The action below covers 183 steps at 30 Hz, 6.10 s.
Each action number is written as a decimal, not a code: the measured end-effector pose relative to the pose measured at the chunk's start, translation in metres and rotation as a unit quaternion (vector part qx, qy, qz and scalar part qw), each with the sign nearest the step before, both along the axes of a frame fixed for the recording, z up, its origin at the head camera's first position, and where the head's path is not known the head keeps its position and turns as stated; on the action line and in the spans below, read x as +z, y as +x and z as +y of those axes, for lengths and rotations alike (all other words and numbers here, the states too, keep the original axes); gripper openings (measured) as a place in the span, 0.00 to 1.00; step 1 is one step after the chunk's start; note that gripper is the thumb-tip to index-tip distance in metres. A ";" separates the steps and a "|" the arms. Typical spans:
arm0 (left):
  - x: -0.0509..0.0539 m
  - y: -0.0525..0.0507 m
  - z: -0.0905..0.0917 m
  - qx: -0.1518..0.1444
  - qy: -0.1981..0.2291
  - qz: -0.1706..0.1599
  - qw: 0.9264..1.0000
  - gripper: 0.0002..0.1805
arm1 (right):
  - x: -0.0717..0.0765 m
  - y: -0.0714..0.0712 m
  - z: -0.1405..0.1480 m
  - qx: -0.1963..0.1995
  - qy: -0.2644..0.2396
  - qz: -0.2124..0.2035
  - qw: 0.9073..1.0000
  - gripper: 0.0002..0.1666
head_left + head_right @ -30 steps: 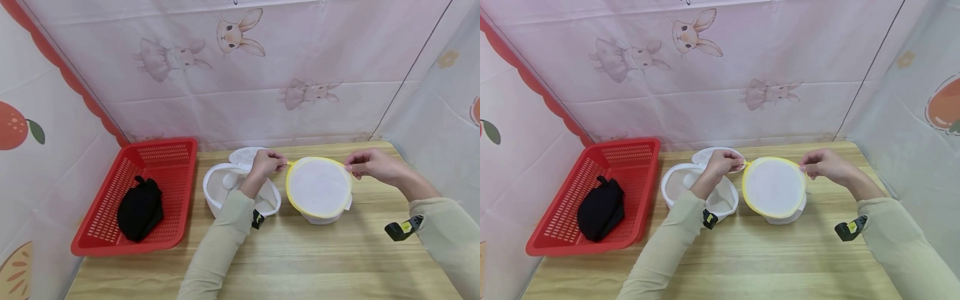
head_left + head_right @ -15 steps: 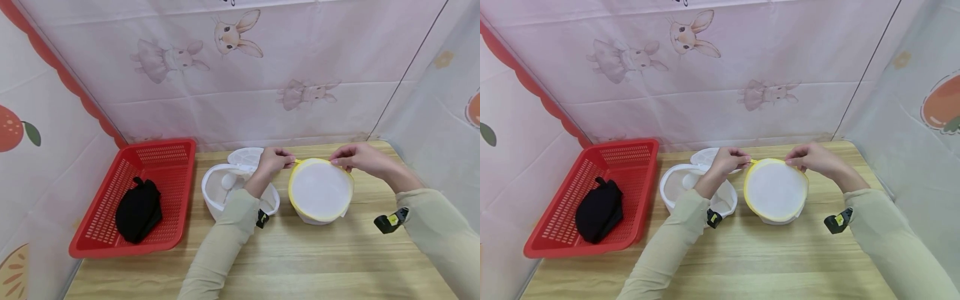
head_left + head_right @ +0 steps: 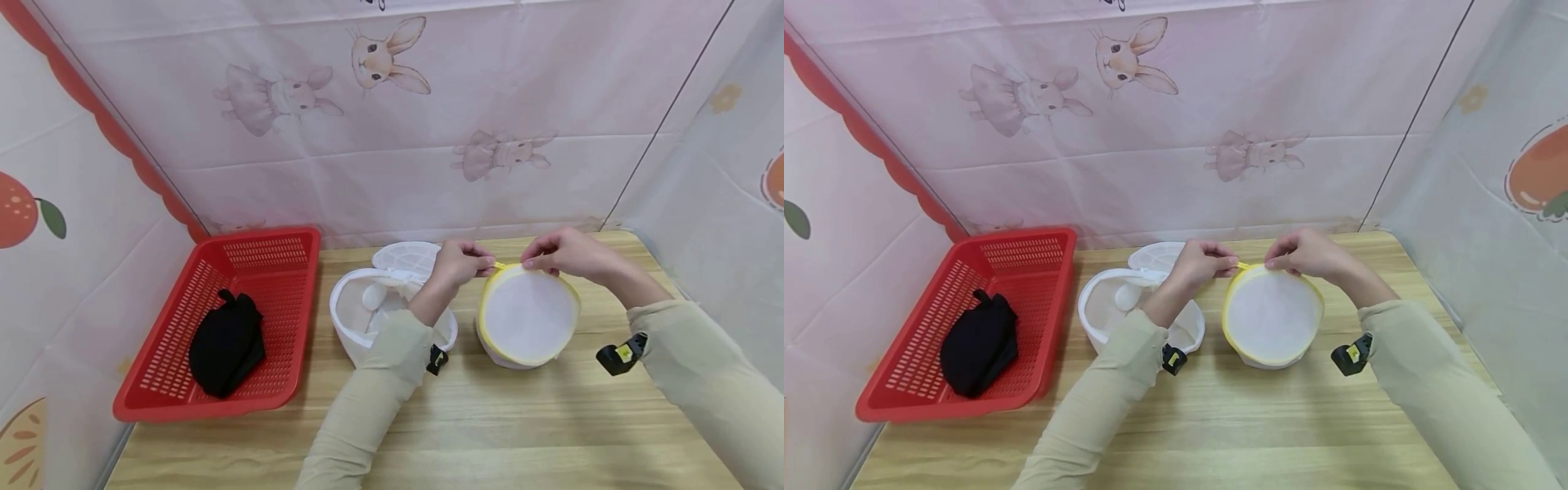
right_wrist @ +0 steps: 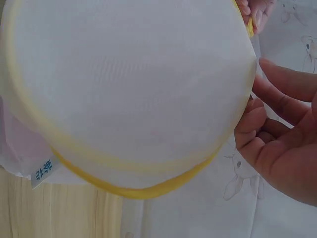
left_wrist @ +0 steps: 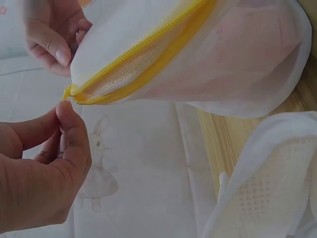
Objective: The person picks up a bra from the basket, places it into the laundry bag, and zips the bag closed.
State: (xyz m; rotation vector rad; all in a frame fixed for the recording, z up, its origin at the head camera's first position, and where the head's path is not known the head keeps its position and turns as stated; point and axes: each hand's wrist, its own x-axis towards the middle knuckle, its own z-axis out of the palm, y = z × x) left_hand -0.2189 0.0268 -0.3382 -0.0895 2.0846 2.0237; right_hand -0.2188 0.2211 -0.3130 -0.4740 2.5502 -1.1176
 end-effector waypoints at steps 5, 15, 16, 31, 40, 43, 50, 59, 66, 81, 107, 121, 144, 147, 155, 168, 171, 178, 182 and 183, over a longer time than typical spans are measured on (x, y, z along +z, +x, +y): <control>0.001 0.002 0.004 -0.003 0.005 0.004 1.000 0.04 | 0.000 -0.001 -0.005 0.008 0.012 0.017 1.000 0.12; 0.001 0.005 0.007 -0.009 -0.002 0.007 1.000 0.04 | -0.001 0.001 -0.012 0.026 0.010 0.045 0.999 0.09; 0.001 0.006 0.007 -0.010 -0.001 0.007 1.000 0.04 | -0.001 0.001 -0.012 0.026 0.009 0.048 0.998 0.08; -0.001 0.005 0.013 0.024 -0.014 0.000 1.000 0.03 | -0.004 0.003 -0.010 -0.016 -0.012 0.039 0.999 0.07; -0.006 0.004 0.009 0.033 -0.001 -0.003 0.999 0.02 | -0.006 0.006 -0.003 -0.051 -0.022 0.028 0.998 0.09; -0.007 0.003 0.006 0.035 0.008 -0.007 0.999 0.03 | -0.007 0.006 0.001 -0.062 -0.027 0.025 0.997 0.10; -0.011 0.000 -0.006 0.036 0.036 -0.012 0.999 0.05 | -0.012 0.007 0.016 -0.089 -0.052 0.021 0.994 0.10; -0.019 -0.004 -0.021 0.043 0.044 -0.017 0.998 0.05 | -0.020 0.007 0.037 -0.129 -0.123 -0.029 0.983 0.07; -0.021 -0.007 -0.027 0.039 0.046 -0.029 0.998 0.06 | -0.019 0.012 0.048 -0.137 -0.158 -0.056 0.976 0.05; -0.016 -0.006 -0.024 0.029 0.031 -0.007 0.999 0.02 | -0.018 0.017 0.054 -0.065 -0.130 -0.055 0.988 0.05; 0.000 0.004 -0.005 0.022 0.019 0.010 1.000 0.03 | 0.007 0.006 0.001 -0.020 0.012 0.041 0.999 0.16; 0.002 0.009 0.002 0.022 0.020 0.010 0.999 0.04 | 0.008 0.009 -0.018 0.007 0.034 0.082 0.996 0.10; -0.003 0.008 0.005 0.039 0.043 -0.005 0.998 0.03 | 0.002 0.013 -0.019 -0.037 -0.002 0.097 0.995 0.06; -0.004 0.007 0.006 0.041 0.042 -0.006 0.998 0.03 | 0.000 0.013 -0.018 -0.046 -0.006 0.100 0.994 0.06; -0.009 0.004 -0.001 0.058 0.044 -0.014 0.997 0.02 | -0.003 0.012 -0.003 -0.082 -0.021 0.089 0.992 0.07; -0.017 0.001 -0.013 0.047 0.056 -0.018 0.997 0.03 | -0.012 0.014 0.028 -0.139 -0.058 0.050 0.987 0.15; -0.017 0.001 -0.014 0.050 0.057 -0.019 0.997 0.03 | -0.013 0.015 0.033 -0.143 -0.058 0.038 0.987 0.16; -0.019 0.001 -0.017 0.045 0.056 -0.026 0.997 0.03 | -0.016 0.017 0.044 -0.146 -0.067 0.023 0.987 0.17; -0.018 0.001 -0.015 0.046 0.063 -0.026 0.997 0.03 | -0.016 0.018 0.047 -0.141 -0.055 0.032 0.988 0.17; -0.018 0.001 -0.015 0.046 0.066 -0.027 0.996 0.04 | -0.016 0.018 0.047 -0.138 -0.052 0.033 0.989 0.16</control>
